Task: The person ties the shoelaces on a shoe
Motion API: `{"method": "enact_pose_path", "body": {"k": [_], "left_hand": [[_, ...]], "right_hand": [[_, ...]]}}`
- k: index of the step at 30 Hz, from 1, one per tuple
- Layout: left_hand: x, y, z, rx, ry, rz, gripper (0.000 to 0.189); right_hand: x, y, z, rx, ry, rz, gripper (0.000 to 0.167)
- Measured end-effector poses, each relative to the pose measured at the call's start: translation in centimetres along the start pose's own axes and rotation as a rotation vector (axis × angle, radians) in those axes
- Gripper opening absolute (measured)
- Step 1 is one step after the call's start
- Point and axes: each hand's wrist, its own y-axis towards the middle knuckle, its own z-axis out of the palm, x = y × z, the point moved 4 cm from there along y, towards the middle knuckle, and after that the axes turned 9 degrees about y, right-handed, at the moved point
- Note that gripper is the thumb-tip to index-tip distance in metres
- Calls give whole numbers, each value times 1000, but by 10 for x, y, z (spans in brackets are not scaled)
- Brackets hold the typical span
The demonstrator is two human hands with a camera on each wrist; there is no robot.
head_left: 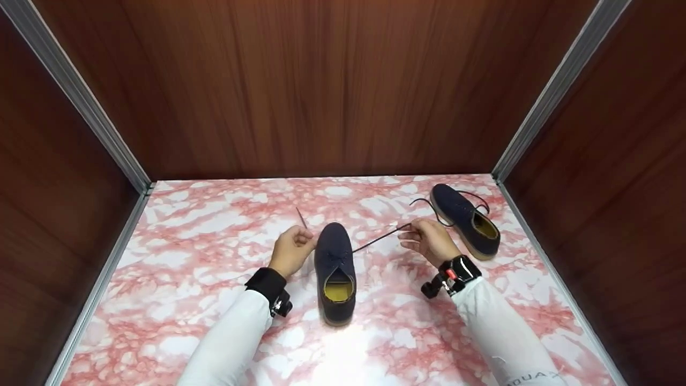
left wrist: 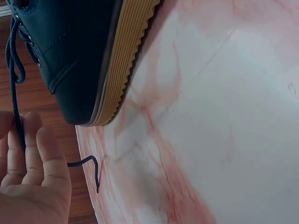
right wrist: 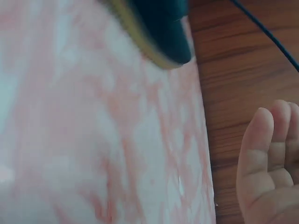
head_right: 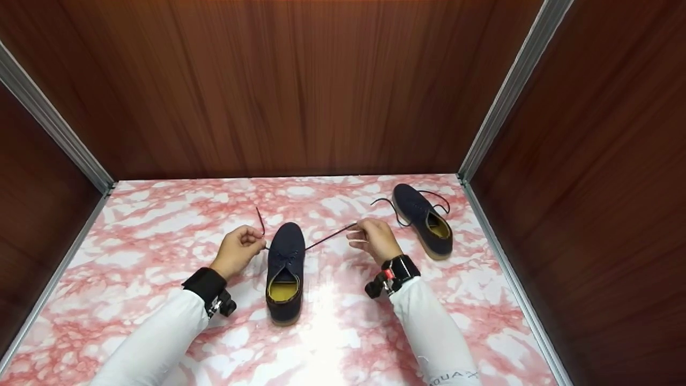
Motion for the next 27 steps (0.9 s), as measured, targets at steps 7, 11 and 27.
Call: {"method": "enact_pose_path", "body": {"k": [7,11,27], "left_hand": [[-4,-2,1,-81,-28,-69,26],[-7,-3,3,-109,-70,-136,38],[1,-3,12,32,-670,-446,53]], "right_hand": [[-3,1,23,246,322,40,41],[-8,3,40,234,365,60,39],[-38,10,61,68,125,134,24]]}}
